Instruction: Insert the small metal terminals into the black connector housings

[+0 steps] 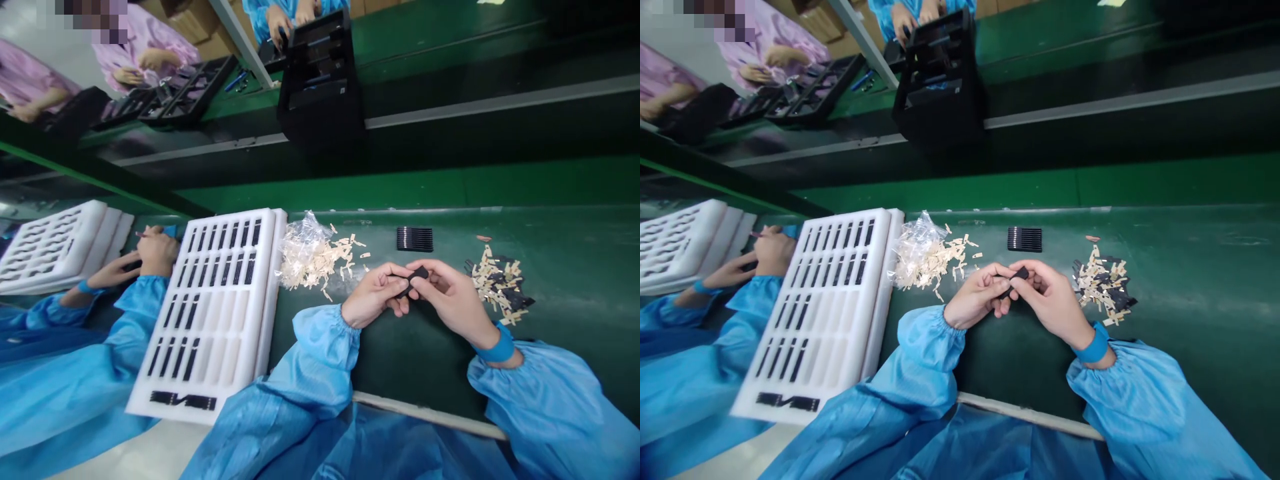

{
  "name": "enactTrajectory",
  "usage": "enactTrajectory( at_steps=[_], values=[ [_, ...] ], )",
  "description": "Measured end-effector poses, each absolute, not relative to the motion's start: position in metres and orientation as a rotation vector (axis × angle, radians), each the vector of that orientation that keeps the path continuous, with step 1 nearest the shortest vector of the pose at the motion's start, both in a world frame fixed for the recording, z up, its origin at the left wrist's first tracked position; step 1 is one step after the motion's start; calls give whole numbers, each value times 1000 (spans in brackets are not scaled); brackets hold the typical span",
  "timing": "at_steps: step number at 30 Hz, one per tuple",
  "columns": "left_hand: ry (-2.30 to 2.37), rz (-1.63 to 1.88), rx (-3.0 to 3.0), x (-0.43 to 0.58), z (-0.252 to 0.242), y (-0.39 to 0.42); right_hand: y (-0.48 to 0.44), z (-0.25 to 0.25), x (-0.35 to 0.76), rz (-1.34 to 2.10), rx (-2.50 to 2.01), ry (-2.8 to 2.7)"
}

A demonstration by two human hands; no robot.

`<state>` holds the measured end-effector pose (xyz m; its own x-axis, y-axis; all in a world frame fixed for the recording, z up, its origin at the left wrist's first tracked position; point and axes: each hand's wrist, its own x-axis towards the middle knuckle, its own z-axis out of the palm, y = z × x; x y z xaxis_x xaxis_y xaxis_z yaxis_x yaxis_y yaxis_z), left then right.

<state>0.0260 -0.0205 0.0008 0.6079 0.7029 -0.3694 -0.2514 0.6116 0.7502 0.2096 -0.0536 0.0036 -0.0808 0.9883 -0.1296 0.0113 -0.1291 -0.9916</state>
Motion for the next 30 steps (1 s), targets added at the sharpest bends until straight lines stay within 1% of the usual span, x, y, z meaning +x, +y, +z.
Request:
enactTrajectory(
  at_steps=[6, 11, 13, 17, 20, 22, 24, 26, 27, 30],
  values=[
    [709, 581, 880, 30, -6, -19, -45, -4, 231, 1477, -1320, -1154],
    [805, 608, 981, 34, -15, -18, -41, 4, 240, 1618, -1467, -1319],
    [830, 640, 973, 35, -16, -17, -39, 8, 245, 1633, -1473, -1285],
    [898, 757, 925, 35, -14, -14, -31, 8, 252, 1344, -1286, -890],
    [903, 766, 932, 35, -12, -13, -28, 0, 248, 1236, -1291, -855],
    [896, 752, 942, 36, -12, -14, -26, -8, 242, 1086, -1448, -1033],
    [899, 742, 949, 36, -12, -14, -21, -14, 236, 742, -1580, -1337],
    [903, 731, 962, 36, -13, -15, -15, -18, 234, 383, -1607, -1671],
    [904, 730, 968, 36, -14, -15, -12, -20, 234, 260, -1589, -1806],
    [899, 741, 981, 35, -14, -15, -5, -23, 240, 133, -1501, -2021]
  ],
)
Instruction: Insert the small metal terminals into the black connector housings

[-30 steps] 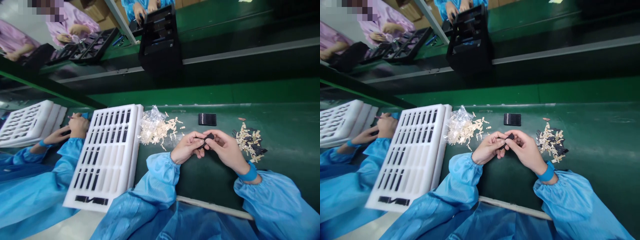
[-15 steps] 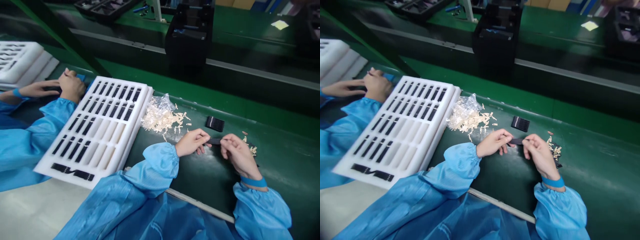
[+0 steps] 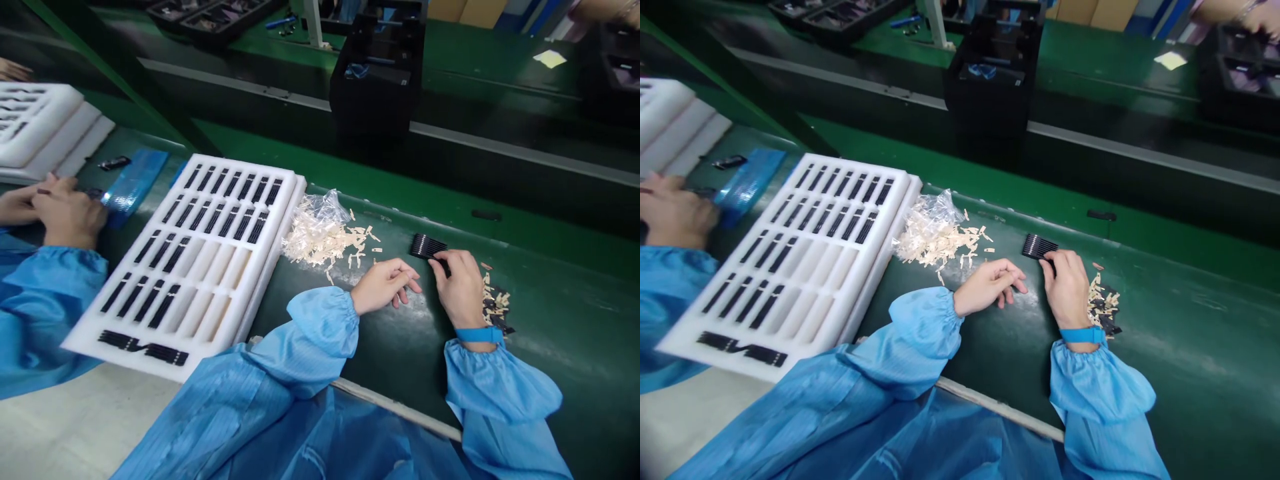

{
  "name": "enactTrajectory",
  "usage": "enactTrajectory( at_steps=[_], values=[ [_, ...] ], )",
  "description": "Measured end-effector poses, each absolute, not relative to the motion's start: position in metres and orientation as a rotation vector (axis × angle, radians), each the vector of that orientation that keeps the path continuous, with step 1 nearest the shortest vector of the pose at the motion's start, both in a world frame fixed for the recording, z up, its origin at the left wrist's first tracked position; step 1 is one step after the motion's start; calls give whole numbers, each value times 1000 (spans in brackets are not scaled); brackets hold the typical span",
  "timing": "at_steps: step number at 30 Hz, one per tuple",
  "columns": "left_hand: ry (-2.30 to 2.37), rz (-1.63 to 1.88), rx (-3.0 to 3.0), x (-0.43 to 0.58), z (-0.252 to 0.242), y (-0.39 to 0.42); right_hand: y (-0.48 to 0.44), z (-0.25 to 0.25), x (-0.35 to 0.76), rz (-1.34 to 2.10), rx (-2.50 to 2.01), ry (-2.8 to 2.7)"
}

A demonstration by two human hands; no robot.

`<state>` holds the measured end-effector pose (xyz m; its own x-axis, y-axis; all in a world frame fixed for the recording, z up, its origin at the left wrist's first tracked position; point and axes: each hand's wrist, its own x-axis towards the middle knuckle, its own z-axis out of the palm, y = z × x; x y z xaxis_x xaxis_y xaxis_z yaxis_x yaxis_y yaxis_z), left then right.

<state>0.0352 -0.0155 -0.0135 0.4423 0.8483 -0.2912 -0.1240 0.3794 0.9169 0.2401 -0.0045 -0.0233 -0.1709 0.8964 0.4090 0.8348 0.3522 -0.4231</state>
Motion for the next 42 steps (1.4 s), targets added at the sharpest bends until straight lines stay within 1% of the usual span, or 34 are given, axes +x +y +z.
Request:
enactTrajectory(
  at_steps=[6, 10, 13, 16, 19, 21, 23, 25, 28, 30, 34, 38, 42],
  values=[
    [935, 755, 980, 35, -12, -13, -5, -21, 252, 119, -1406, -2043],
    [1082, 841, 1042, 32, -14, -12, -18, -12, 246, 123, -1398, -1994],
    [1148, 919, 1312, 28, -16, -12, -30, -7, 235, 321, -1329, -2000],
    [1055, 799, 1635, 24, -17, -15, -35, -2, 229, 631, -1235, -1974],
    [1072, 662, 1728, 23, -16, -18, -34, 5, 244, 823, -1369, -1711],
    [1109, 621, 1635, 25, -17, -19, -31, 11, 266, 789, -1550, -1487],
    [1109, 618, 1500, 27, -18, -19, -28, 15, 292, 660, -1735, -1363],
    [1100, 649, 1404, 29, -21, -18, -27, 17, 314, 552, -1885, -1315],
    [1143, 714, 1404, 29, -26, -17, -28, 16, 329, 500, -2008, -1320],
    [1211, 745, 1563, 28, -27, -18, -29, 14, 327, 516, -2002, -1438],
    [1256, 833, 2093, 26, -21, -19, -30, 11, 321, 495, -1921, -1681],
    [1364, 856, 2317, 26, -16, -19, -31, 14, 336, 284, -2082, -1500],
    [1359, 736, 2413, 24, -20, -20, -32, 13, 352, 368, -2191, -1502]
  ],
)
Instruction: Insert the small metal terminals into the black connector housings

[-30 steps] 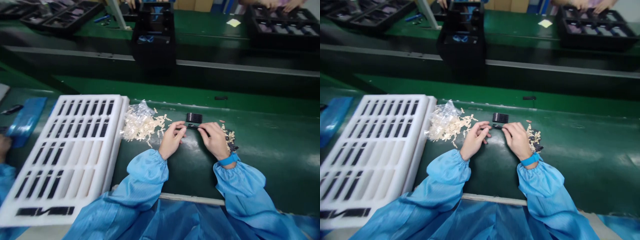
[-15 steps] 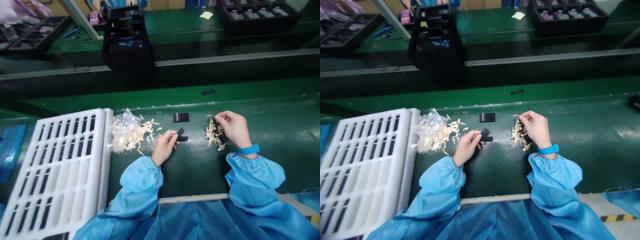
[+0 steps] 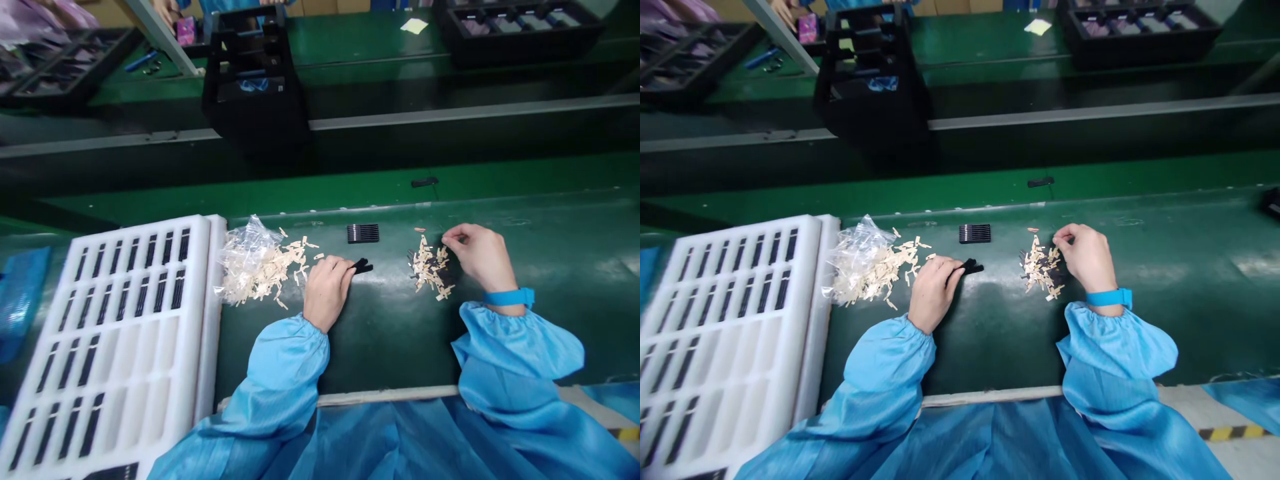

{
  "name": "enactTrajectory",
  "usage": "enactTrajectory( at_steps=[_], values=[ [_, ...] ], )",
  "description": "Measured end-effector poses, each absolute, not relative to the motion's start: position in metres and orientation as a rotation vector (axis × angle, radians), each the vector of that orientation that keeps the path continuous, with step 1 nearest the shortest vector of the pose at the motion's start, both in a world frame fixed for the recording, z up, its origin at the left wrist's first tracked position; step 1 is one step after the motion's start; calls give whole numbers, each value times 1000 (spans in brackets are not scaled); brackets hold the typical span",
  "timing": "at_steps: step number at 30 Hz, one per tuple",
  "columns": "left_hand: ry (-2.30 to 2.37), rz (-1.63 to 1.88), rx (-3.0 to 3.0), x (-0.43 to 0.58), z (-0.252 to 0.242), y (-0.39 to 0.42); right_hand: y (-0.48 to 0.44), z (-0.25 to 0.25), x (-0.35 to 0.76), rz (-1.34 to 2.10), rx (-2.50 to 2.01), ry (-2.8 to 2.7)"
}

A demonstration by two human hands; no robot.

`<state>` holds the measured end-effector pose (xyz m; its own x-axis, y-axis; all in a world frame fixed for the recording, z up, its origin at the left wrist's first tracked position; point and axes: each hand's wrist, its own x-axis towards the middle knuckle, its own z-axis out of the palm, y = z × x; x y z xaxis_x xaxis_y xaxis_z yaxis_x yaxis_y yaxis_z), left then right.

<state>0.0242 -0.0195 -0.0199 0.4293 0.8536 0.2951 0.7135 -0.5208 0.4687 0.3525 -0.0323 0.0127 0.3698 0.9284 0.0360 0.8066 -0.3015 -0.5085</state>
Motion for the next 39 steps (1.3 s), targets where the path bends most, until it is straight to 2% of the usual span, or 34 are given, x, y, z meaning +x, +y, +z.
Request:
enactTrajectory(
  at_steps=[3, 12, 16, 23, 29, 34, 39],
  values=[
    [1428, 698, 2423, 23, -23, -19, -31, 7, 353, 411, -2147, -1603],
    [1420, 873, 2391, 24, -18, -18, -30, 1, 351, 394, -2130, -1695],
    [1338, 825, 2390, 25, -20, -21, -35, 5, 354, 374, -2124, -1589],
    [1487, 728, 2163, 26, -20, -20, -36, 16, 338, 337, -2022, -1560],
    [1352, 867, 1769, 28, -12, -23, -38, 25, 278, 726, -1610, -1327],
    [1112, 765, 1231, 34, -9, -22, -46, 11, 238, 722, -1450, -1574],
    [1028, 629, 1096, 34, -3, -19, -56, -2, 228, 1214, -1305, -1356]
  ],
)
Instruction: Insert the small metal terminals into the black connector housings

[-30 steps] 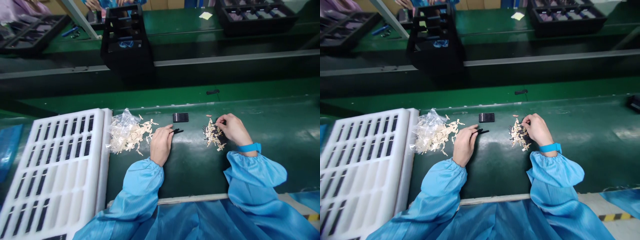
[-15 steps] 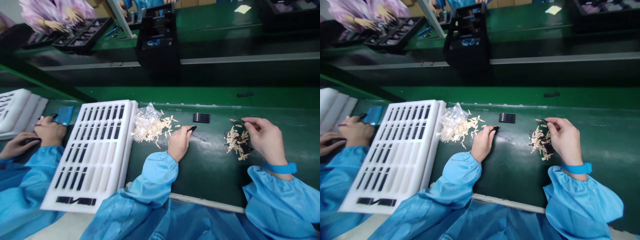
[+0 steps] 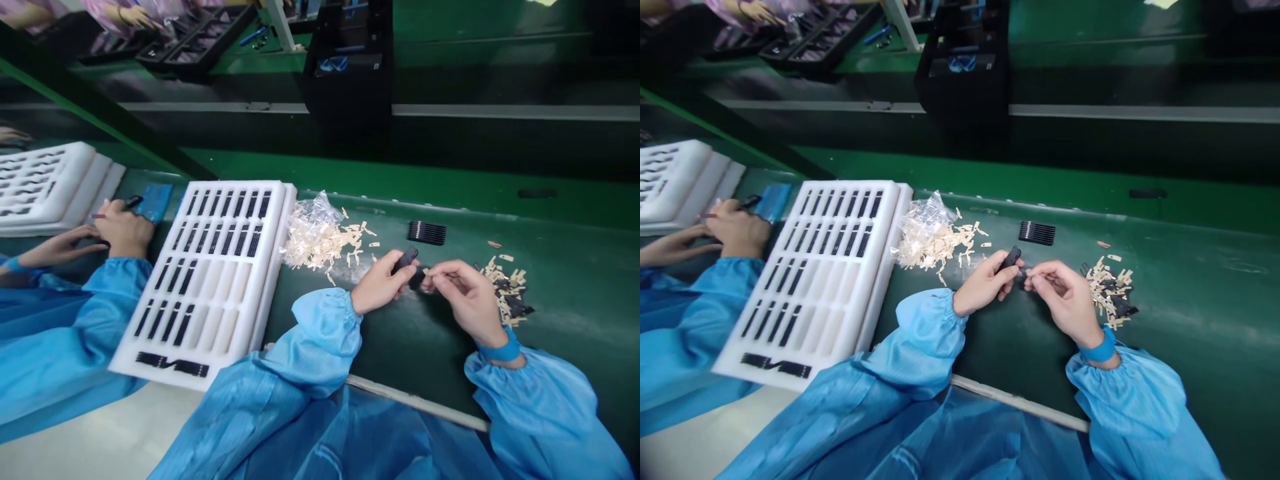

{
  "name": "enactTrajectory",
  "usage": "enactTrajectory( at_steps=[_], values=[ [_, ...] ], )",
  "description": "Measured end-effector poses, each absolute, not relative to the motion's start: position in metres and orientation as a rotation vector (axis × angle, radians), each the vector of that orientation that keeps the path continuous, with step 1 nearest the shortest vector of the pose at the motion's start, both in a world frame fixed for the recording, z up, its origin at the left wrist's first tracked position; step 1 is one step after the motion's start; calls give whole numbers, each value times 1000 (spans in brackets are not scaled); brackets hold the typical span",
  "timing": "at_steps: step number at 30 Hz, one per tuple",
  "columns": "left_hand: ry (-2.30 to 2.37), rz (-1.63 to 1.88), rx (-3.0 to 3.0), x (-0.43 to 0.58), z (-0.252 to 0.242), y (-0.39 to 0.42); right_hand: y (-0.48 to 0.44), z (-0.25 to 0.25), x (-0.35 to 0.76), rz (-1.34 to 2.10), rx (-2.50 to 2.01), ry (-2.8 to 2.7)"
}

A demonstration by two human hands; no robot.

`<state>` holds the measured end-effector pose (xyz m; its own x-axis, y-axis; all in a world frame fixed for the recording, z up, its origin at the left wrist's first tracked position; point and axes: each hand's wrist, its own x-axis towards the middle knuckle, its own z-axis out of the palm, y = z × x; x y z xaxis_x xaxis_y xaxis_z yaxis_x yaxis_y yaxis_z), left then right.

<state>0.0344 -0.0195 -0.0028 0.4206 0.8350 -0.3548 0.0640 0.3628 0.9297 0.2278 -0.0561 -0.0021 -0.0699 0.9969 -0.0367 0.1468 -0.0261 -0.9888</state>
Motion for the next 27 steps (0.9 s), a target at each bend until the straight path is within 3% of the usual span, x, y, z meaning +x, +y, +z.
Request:
enactTrajectory(
  at_steps=[13, 27],
  values=[
    [1171, 701, 1330, 30, -4, -17, -51, -5, 217, 1378, -1322, -1313],
    [1230, 699, 1722, 30, -5, -27, -57, -4, 215, 856, -1426, -1683]
  ],
)
